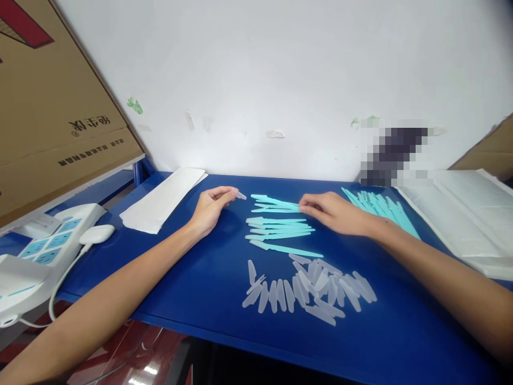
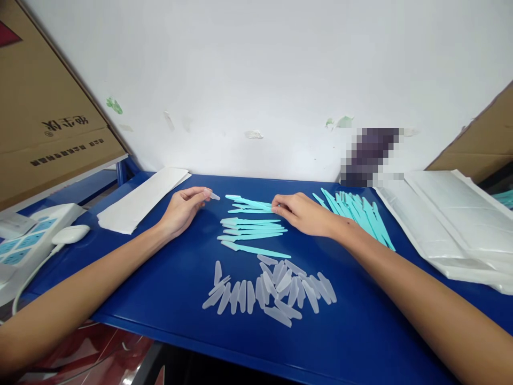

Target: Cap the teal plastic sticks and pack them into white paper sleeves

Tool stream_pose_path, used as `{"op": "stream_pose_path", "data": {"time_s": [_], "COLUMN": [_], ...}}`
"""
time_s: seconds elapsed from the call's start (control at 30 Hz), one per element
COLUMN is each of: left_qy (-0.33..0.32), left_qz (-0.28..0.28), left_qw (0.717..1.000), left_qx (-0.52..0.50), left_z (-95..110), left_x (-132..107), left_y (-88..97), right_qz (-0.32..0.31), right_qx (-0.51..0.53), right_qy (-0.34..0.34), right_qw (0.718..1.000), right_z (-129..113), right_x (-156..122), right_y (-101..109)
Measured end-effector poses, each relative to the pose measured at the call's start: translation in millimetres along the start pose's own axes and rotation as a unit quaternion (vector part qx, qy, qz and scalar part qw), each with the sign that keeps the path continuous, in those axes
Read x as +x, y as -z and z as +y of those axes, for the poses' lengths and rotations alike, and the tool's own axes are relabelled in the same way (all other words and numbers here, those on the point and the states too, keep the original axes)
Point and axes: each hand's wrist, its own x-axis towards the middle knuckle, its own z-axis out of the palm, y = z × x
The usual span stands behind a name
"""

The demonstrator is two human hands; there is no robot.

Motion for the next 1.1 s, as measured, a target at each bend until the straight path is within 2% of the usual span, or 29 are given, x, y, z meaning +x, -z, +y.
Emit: {"op": "stream_pose_path", "data": {"time_s": [0.13,0.3,0.57,0.77,0.87,0.97,1.1], "left_qy": [-0.004,-0.003,-0.007,0.004,-0.011,-0.061,-0.117], "left_qz": [-0.003,-0.024,-0.008,-0.046,-0.082,-0.131,-0.178], "left_qw": [1.000,1.000,1.000,0.997,0.985,0.962,0.930], "left_qx": [-0.002,0.005,0.019,0.060,0.151,0.230,0.300], "left_z": [0.3,1.6,0.0,2.0,5.5,9.6,11.9], "left_x": [-0.5,-2.9,-2.4,-5.2,-7.4,-8.4,-9.9], "left_y": [0.5,-0.4,-0.2,-2.6,-3.7,-3.4,-3.4], "right_qz": [-0.022,-0.004,-0.008,0.008,-0.006,-0.040,0.003], "right_qx": [0.005,-0.001,-0.004,0.012,0.011,-0.010,-0.069], "right_qy": [0.006,0.013,0.012,0.015,0.022,0.020,-0.011], "right_qw": [1.000,1.000,1.000,1.000,1.000,0.999,0.998], "right_z": [-0.3,1.3,4.6,1.3,-5.0,-7.4,3.3], "right_x": [-0.9,-0.5,-0.7,0.2,-0.2,-0.1,3.2], "right_y": [-0.3,-0.3,0.5,-3.4,-5.3,-3.9,-2.4]}}
